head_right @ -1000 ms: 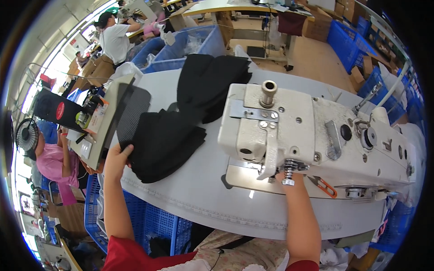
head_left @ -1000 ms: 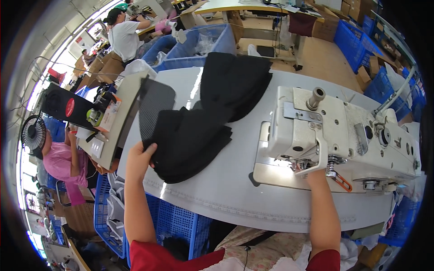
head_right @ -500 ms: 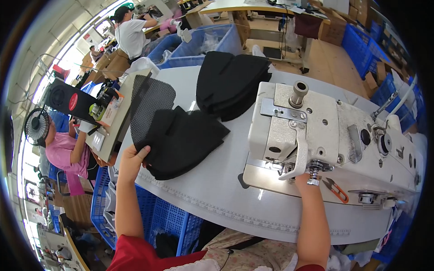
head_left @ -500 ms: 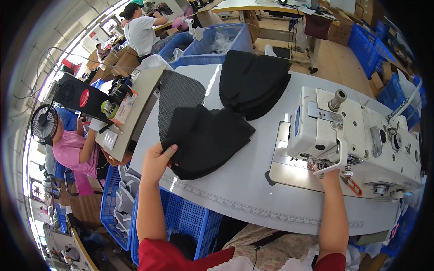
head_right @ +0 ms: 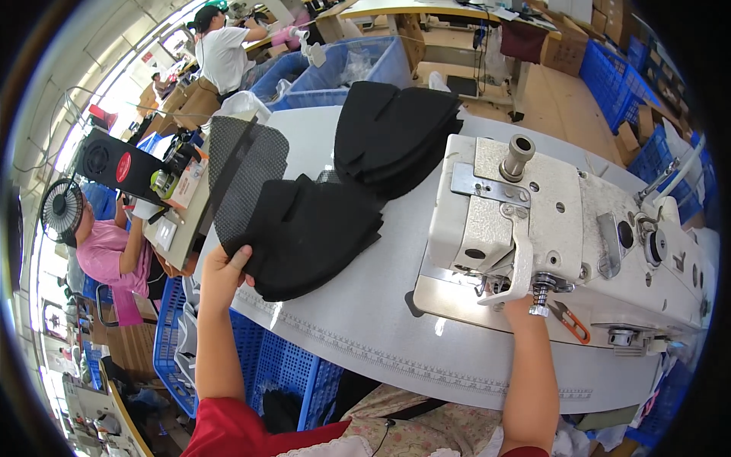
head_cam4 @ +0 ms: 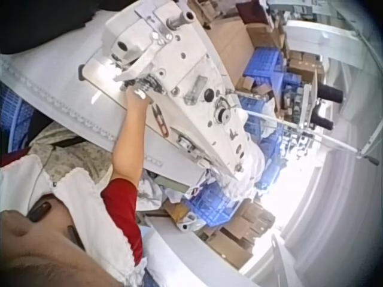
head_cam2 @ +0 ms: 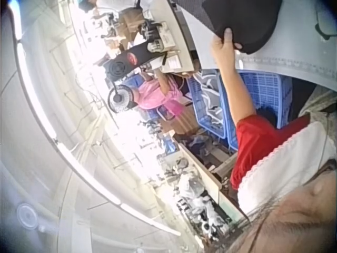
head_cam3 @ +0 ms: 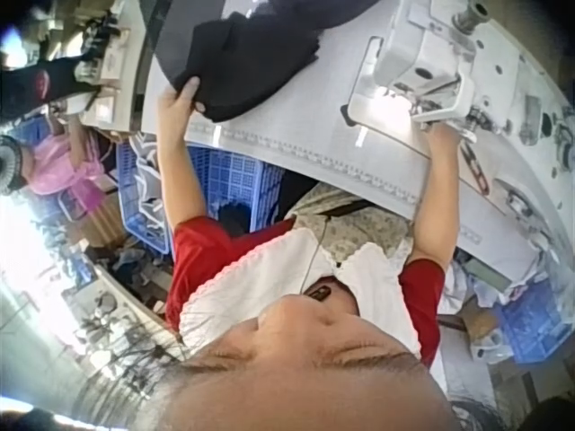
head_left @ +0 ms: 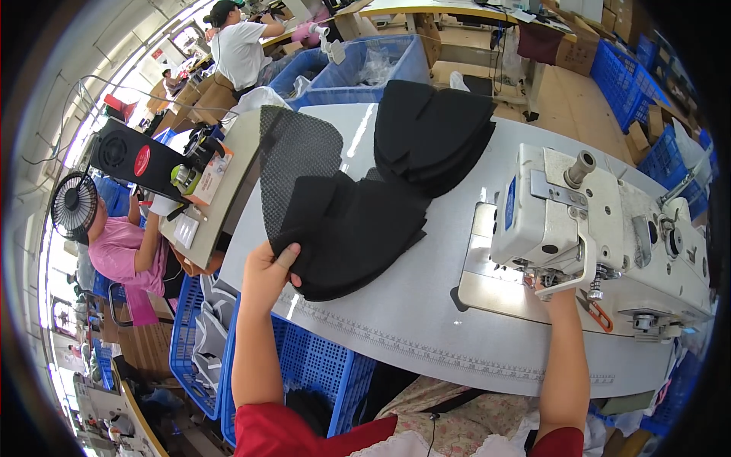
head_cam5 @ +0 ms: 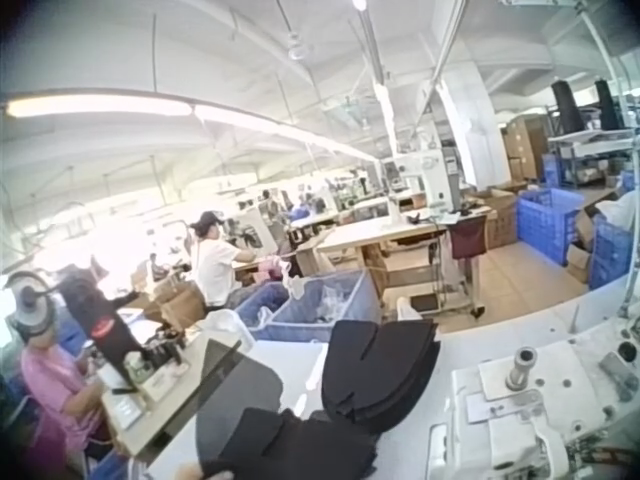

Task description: Sew black fabric components using an industrial sewing machine.

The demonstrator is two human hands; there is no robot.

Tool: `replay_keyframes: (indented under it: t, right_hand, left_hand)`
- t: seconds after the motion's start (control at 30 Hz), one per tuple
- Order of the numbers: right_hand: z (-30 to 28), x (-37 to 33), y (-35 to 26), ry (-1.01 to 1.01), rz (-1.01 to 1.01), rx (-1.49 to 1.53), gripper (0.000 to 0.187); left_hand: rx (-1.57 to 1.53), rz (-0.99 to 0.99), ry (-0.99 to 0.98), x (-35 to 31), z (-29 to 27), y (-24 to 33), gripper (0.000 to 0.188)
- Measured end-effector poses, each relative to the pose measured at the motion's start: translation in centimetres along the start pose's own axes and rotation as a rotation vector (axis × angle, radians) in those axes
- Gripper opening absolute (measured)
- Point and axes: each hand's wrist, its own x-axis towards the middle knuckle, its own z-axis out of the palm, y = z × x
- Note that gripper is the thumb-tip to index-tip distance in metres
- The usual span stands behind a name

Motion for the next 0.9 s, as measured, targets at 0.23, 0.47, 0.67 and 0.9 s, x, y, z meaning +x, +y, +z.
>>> replay_keyframes:
  t: [0.23, 0.47, 0.67, 0.9]
  right_hand:
    - [-12.7, 3.6, -10.9, -1.260, -0.207, 0.782, 0.034]
    - [-12.2, 2.9, -25.6, -0.945, 0.283, 1.871, 0.050]
    - [-12.4, 3.6, -27.1, -0.769, 0.575, 2.038, 0.040]
    - [-12.3, 3.5, -27.0, -0.766, 0.522, 2.363, 0.038]
  left_hand:
    - [-0.140, -0.011, 0.072, -3.1, 1.9, 1.0, 0.021]
    - [-0.206, 0.143, 0.003, -6.5, 5.9, 0.2, 0.024]
    - [-0.379, 0.235, 0.020, -7.1, 6.7, -0.8, 0.026]
    - [-0.636, 0.051, -0.123, -7.3, 6.4, -0.6, 0.030]
